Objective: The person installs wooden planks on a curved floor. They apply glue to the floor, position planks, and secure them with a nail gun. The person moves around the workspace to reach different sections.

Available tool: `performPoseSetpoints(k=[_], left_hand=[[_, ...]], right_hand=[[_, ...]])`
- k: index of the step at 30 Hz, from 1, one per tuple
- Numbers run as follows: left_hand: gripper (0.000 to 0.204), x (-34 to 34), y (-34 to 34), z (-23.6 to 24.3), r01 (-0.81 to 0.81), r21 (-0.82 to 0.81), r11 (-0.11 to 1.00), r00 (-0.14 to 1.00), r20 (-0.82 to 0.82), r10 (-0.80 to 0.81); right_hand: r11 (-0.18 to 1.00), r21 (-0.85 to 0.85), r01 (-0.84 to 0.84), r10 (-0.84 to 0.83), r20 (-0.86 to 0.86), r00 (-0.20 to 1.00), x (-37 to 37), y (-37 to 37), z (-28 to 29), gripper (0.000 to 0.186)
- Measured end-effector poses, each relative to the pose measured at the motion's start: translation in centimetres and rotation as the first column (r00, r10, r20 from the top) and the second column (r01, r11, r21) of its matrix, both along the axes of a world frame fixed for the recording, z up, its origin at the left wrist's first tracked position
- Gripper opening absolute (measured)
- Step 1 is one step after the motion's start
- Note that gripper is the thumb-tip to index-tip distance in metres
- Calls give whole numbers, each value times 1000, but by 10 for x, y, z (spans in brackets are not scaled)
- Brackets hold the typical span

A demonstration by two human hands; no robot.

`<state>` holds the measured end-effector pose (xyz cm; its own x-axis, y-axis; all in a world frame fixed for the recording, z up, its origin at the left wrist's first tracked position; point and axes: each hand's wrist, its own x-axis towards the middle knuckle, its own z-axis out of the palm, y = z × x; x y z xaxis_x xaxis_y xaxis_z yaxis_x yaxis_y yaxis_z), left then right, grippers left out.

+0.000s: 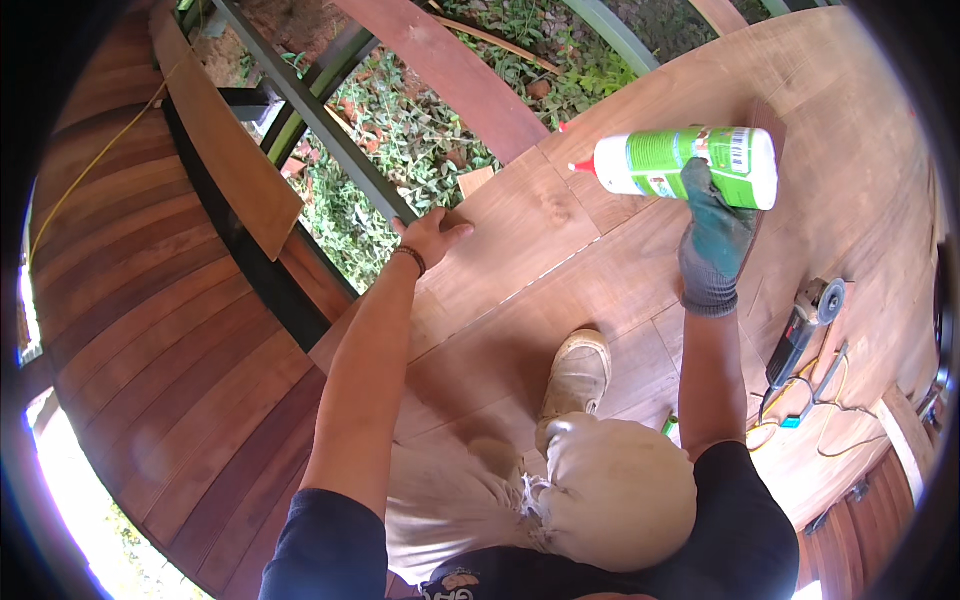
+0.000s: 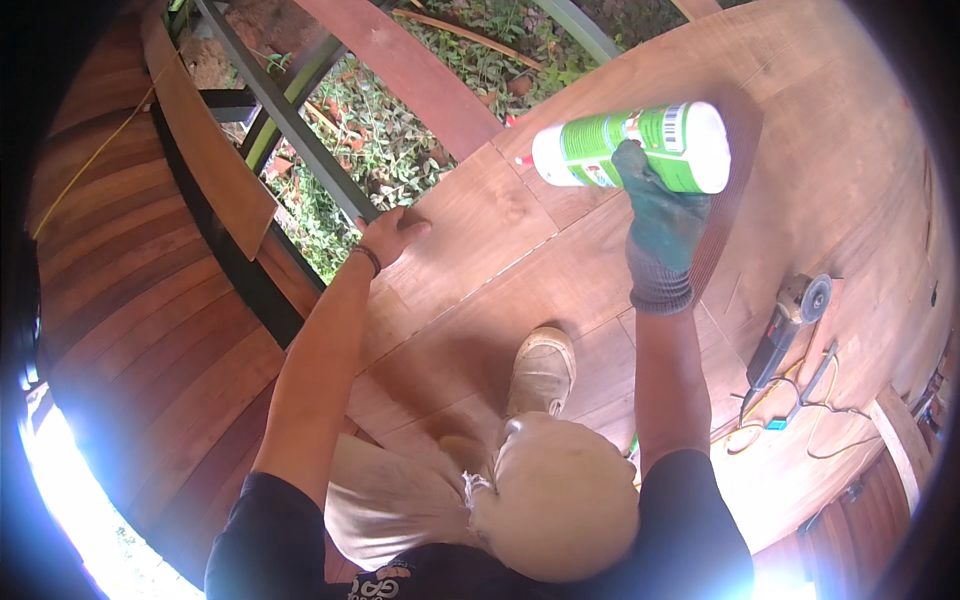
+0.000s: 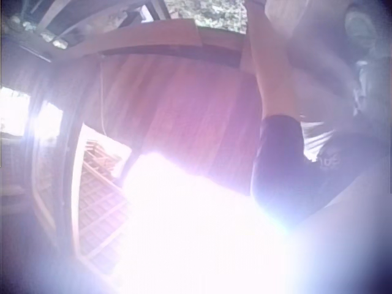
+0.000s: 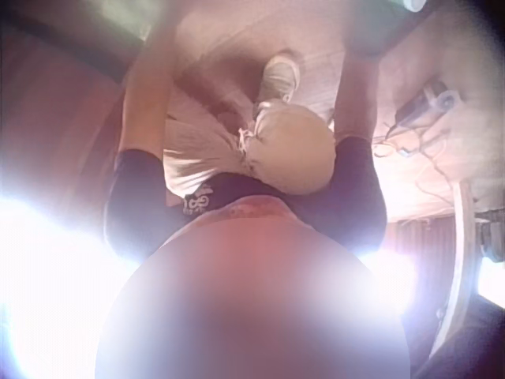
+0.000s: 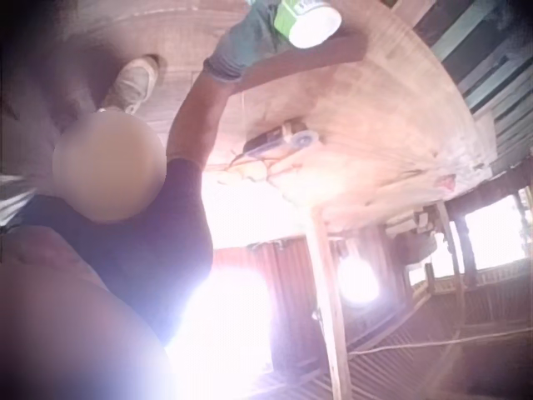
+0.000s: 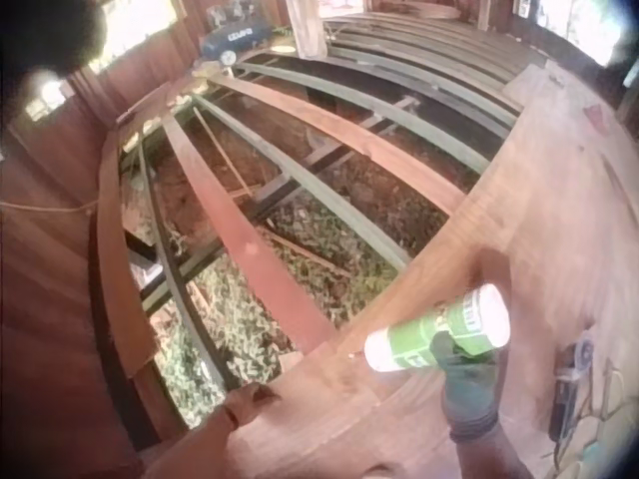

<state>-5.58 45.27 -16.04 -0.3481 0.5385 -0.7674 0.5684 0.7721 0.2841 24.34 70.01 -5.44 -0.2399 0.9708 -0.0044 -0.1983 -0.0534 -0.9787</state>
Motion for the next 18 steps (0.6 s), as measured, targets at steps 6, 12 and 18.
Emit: performPoseSetpoints(k=[6, 12, 18], left_hand=[[79, -3, 0, 0, 20, -20, 1000, 1000, -4, -20], [80, -5, 2, 5, 64, -61, 996, 995, 80, -59], [74, -1, -5, 0, 48, 31, 998, 999, -9, -48]], right_hand=[[986, 160, -39, 8, 190, 982, -19, 4, 2, 42], [1000, -25, 0, 2, 72, 997, -21, -9, -3, 43], [1000, 28, 9, -9, 5, 1000, -17, -16, 3, 39]])
